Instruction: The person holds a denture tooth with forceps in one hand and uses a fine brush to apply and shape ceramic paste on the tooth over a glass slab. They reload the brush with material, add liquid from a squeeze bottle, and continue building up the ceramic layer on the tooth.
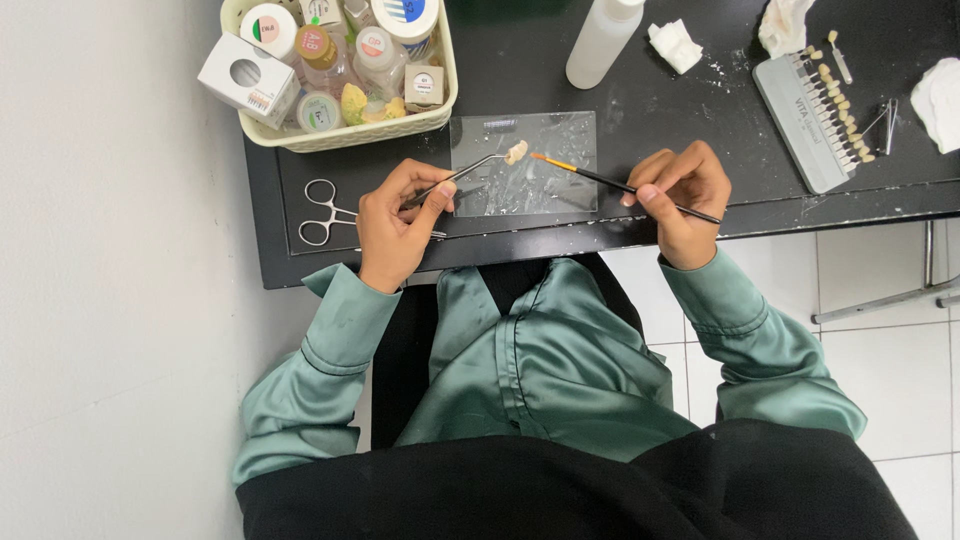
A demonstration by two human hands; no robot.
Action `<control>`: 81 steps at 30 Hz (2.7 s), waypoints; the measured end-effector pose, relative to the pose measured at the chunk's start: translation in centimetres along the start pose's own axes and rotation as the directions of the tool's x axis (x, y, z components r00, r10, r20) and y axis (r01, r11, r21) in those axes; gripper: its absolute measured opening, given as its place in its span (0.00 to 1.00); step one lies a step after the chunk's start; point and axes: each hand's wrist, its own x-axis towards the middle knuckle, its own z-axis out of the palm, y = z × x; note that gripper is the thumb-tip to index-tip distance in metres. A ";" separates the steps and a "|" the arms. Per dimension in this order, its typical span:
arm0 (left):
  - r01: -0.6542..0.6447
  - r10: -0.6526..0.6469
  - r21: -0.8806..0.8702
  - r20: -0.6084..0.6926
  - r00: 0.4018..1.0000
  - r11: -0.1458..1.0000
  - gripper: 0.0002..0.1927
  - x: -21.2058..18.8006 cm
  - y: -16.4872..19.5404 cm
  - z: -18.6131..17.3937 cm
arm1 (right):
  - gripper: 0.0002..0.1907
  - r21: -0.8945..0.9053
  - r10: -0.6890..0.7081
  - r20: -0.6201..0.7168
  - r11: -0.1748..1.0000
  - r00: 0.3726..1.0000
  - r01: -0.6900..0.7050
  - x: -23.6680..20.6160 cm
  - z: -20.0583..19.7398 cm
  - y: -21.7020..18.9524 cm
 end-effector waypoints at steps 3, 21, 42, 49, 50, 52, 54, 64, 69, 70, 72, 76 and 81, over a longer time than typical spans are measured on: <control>0.002 -0.002 0.000 0.002 1.000 1.000 0.09 0.0 0.1 0.0 | 0.11 0.002 0.011 -0.017 1.000 1.000 -0.011 0.0 0.0 -0.1; 0.019 -0.019 0.000 0.004 1.000 1.000 0.09 0.0 0.3 0.0 | 0.11 -0.025 -0.002 0.032 1.000 0.999 0.002 0.1 0.3 -0.4; -0.014 0.020 -0.078 0.077 0.997 0.997 0.07 0.0 -0.3 -0.2 | 0.11 0.033 -0.070 0.061 0.997 0.996 0.068 -0.2 -0.4 0.1; -0.084 0.088 -0.070 0.059 0.994 0.994 0.07 -0.4 -0.1 -0.2 | 0.11 0.096 -0.065 0.088 0.994 0.994 0.057 0.1 -0.6 0.2; -0.118 0.120 -0.045 0.041 0.992 0.992 0.07 -0.4 0.1 -0.1 | 0.11 0.085 -0.050 0.082 0.995 0.995 0.043 0.1 -0.6 0.2; -0.185 0.185 0.007 0.007 0.983 0.983 0.06 -0.7 0.6 0.2 | 0.11 0.141 -0.055 0.071 0.989 0.996 0.045 0.1 -0.7 0.3; -0.280 0.313 0.310 -0.060 0.948 0.908 0.06 -1.1 1.2 0.3 | 0.11 0.200 -0.047 0.052 0.979 0.998 0.036 0.3 -0.8 0.4; -0.499 0.747 0.851 0.224 0.626 0.163 0.13 -2.0 1.8 1.6 | 0.09 0.284 0.009 0.010 0.959 1.000 -0.012 0.3 -1.5 0.6; -0.498 0.750 0.848 0.208 0.628 0.182 0.14 -2.1 1.3 1.5 | 0.08 0.249 0.043 -0.016 0.968 0.999 -0.037 0.4 -1.4 0.6; -0.497 0.748 0.846 0.201 0.633 0.193 0.14 -2.1 1.3 1.5 | 0.08 0.244 0.046 -0.007 0.969 0.999 -0.043 0.3 -1.4 0.6; -0.498 0.751 0.843 0.193 0.632 0.203 0.13 -2.1 1.3 1.6 | 0.07 0.231 0.035 0.018 0.972 0.999 -0.038 0.3 -1.4 0.7; -0.509 0.745 0.830 0.187 0.641 0.230 0.13 -2.1 1.4 1.6 | 0.06 0.208 0.006 0.045 0.978 0.999 -0.015 0.2 -1.4 0.8; -0.511 0.735 0.831 0.203 0.647 0.220 0.13 -2.3 1.5 1.3 | 0.08 0.181 0.070 0.028 0.981 0.997 -0.074 0.0 -1.1 0.9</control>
